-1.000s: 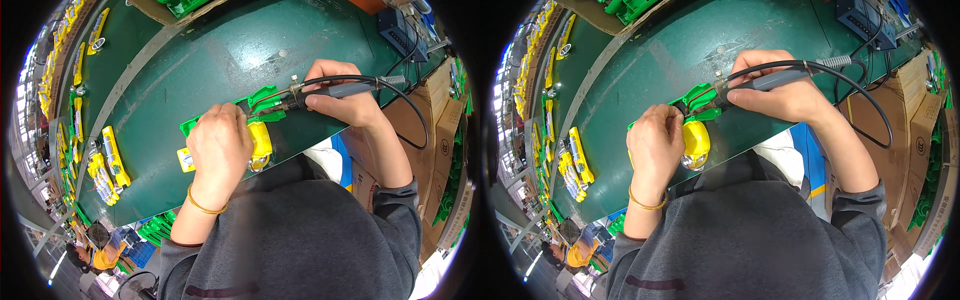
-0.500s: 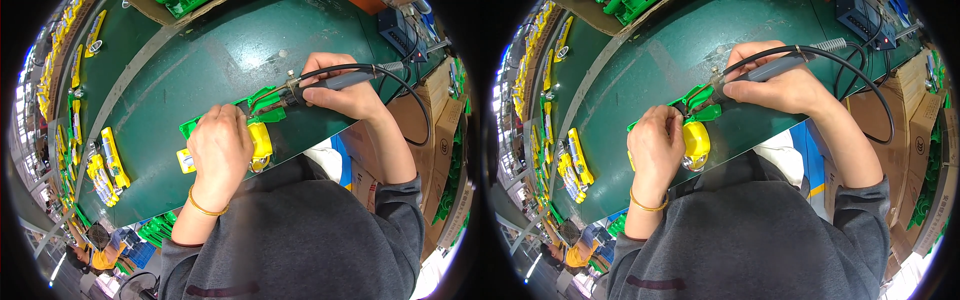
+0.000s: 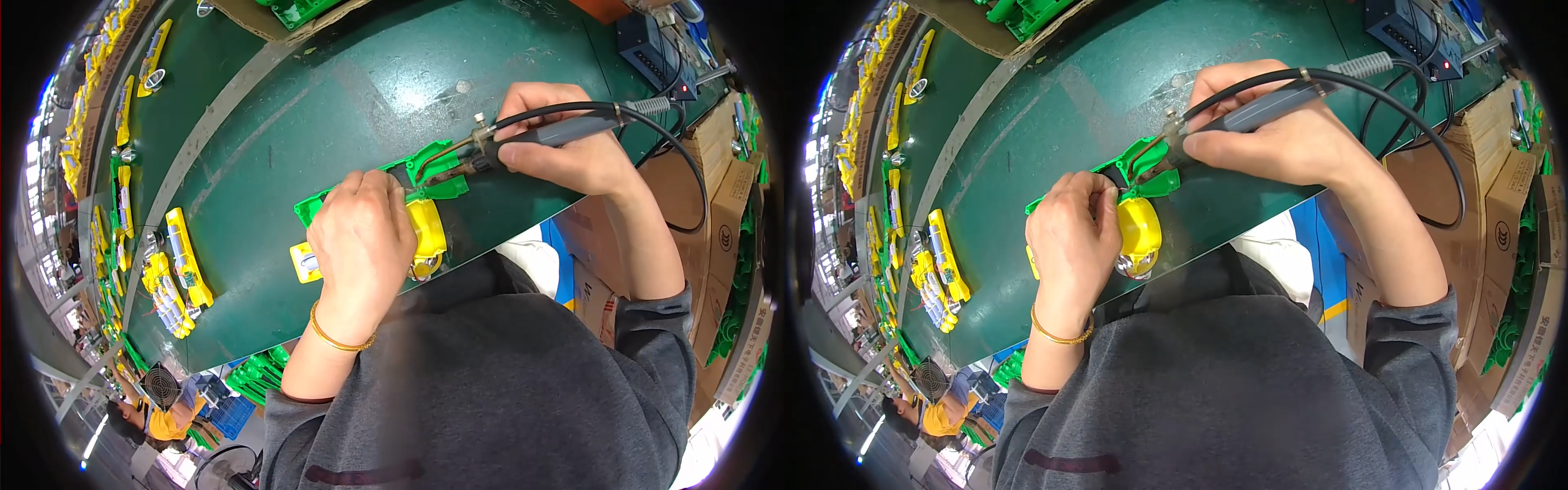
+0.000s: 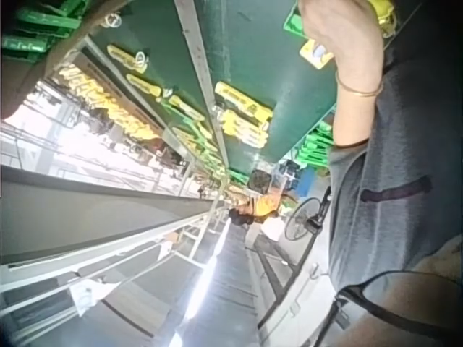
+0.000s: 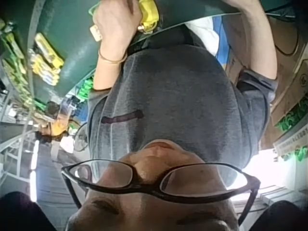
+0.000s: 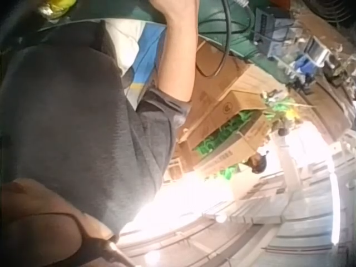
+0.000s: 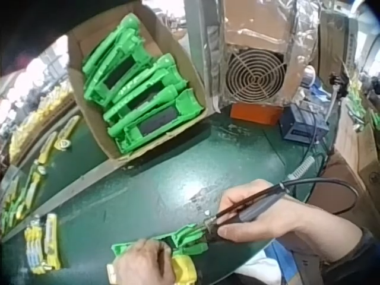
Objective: Soldering electronic components and assembling solar-powered flashlights on a factory assembly line.
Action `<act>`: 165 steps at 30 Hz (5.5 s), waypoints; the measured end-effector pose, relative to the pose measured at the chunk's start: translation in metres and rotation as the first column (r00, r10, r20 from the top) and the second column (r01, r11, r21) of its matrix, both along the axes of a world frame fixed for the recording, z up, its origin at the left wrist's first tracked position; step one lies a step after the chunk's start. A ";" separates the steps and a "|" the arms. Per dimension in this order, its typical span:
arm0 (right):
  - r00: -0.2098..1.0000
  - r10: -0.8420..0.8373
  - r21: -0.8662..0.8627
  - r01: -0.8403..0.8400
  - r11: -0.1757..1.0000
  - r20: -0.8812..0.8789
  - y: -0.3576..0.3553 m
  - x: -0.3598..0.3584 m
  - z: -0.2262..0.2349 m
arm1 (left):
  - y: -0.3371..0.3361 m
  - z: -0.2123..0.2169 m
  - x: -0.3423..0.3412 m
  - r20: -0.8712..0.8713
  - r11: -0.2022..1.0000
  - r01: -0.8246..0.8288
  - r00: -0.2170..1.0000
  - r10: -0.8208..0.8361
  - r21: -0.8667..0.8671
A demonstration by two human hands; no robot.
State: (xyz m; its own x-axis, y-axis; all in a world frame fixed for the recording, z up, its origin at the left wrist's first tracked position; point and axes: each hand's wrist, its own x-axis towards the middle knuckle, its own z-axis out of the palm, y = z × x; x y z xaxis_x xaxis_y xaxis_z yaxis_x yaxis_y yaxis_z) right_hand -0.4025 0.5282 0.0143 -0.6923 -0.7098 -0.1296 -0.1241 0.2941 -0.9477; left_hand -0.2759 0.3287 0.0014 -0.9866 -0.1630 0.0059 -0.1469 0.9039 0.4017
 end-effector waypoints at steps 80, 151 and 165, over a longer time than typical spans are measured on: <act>0.755 -0.592 -0.524 0.638 0.564 0.283 -0.012 0.061 -0.066 | -0.287 0.026 0.122 -0.201 0.656 -0.404 0.909 0.365 -0.638; 0.941 -0.331 -0.025 0.330 0.944 -0.076 0.049 0.085 -0.008 | 0.017 0.006 0.006 0.033 0.962 0.077 0.996 -0.088 0.264; 0.957 -0.283 -0.012 0.283 0.959 -0.069 0.054 0.079 -0.006 | 0.022 0.002 0.007 0.006 0.973 0.063 0.998 -0.067 0.224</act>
State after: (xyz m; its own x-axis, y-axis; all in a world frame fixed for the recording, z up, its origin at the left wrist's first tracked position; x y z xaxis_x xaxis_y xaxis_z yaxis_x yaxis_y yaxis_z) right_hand -0.3239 0.5822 0.0079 -0.8722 -0.4837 -0.0725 -0.1018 0.3245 -0.9404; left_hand -0.2689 0.3505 0.0032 -0.9949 -0.0941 -0.0371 -0.0977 0.7994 0.5928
